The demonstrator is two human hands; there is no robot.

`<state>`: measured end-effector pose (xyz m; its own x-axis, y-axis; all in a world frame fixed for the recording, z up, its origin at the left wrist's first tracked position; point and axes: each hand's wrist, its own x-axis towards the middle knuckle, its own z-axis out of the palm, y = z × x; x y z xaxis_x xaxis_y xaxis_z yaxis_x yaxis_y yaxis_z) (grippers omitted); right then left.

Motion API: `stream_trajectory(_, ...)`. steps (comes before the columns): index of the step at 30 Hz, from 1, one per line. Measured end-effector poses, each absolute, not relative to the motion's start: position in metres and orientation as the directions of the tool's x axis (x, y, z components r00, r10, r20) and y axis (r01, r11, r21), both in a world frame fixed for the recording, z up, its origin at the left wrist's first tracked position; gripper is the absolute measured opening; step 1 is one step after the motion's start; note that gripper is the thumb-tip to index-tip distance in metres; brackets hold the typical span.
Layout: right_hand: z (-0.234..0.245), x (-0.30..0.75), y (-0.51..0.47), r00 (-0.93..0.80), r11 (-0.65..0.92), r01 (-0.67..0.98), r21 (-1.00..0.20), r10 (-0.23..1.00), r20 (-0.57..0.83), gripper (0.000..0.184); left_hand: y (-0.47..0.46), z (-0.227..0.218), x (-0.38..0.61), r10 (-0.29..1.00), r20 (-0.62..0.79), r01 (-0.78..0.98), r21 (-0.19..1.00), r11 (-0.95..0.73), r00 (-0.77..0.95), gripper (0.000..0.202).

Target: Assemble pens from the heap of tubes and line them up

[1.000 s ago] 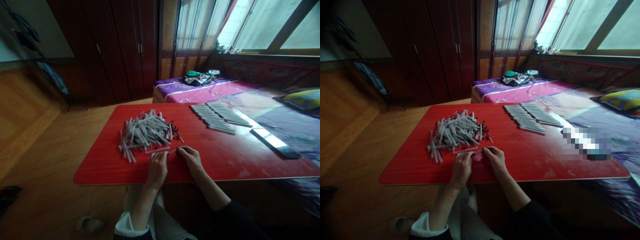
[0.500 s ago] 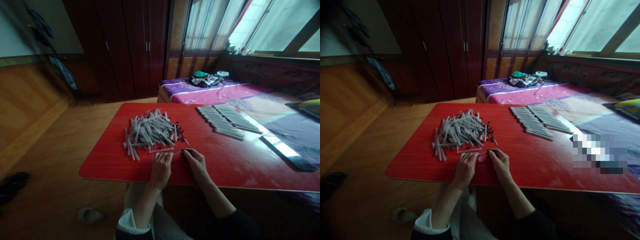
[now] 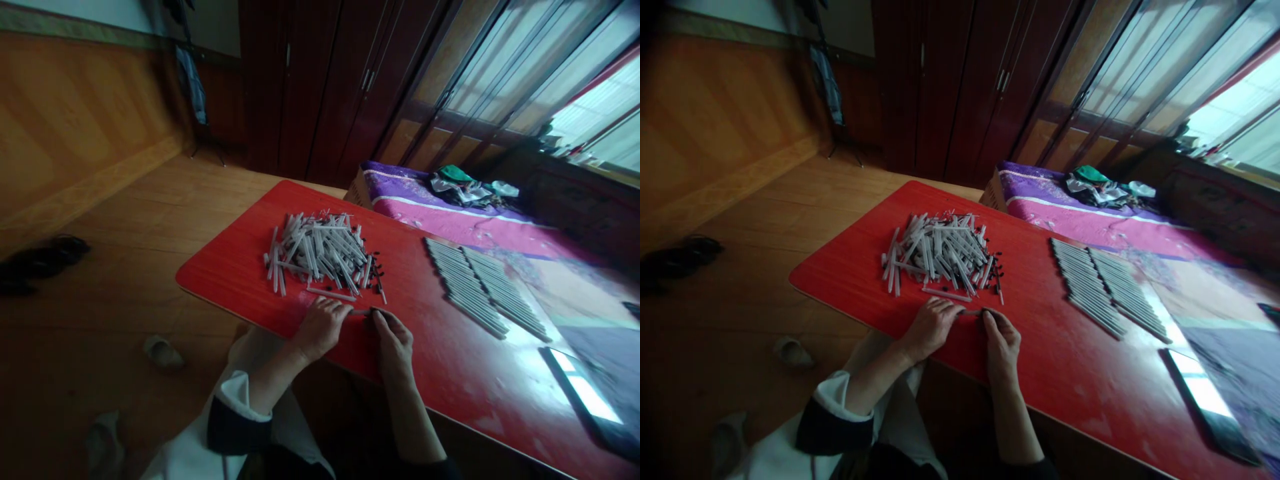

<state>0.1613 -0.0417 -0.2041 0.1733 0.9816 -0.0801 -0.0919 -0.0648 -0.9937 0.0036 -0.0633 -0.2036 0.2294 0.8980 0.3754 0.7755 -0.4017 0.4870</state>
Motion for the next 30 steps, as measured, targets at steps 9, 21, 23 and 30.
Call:
stream_trajectory(9, -0.2009, 0.1624, -0.0472, 0.202, -0.063, 0.035, -0.997, 0.978, -0.055, 0.024, -0.0635, -0.2071, 0.0049, 0.89, 0.39, 0.768, 0.485, -0.418, 0.238, 0.022)
stream_trajectory(21, -0.2003, 0.1626, -0.0501, 0.199, -0.049, -0.044, -0.998, 0.978, -0.057, 0.025, -0.0624, -0.2096, 0.0057, 0.885, 0.394, 0.776, 0.467, -0.424, 0.247, 0.023)
stream_trajectory(23, -0.1985, 0.1608, -0.0503, 0.224, -0.063, -0.026, -0.998, 0.972, -0.067, 0.023, -0.0631, -0.2091, 0.0055, 0.884, 0.391, 0.775, 0.463, -0.43, 0.256, 0.023)
stream_trajectory(30, -0.1955, 0.1589, -0.0506, 0.213, -0.092, -0.011, -0.996, 0.973, -0.092, 0.029, -0.0633, -0.2091, 0.0055, 0.884, 0.395, 0.777, 0.461, -0.428, 0.252, 0.025)
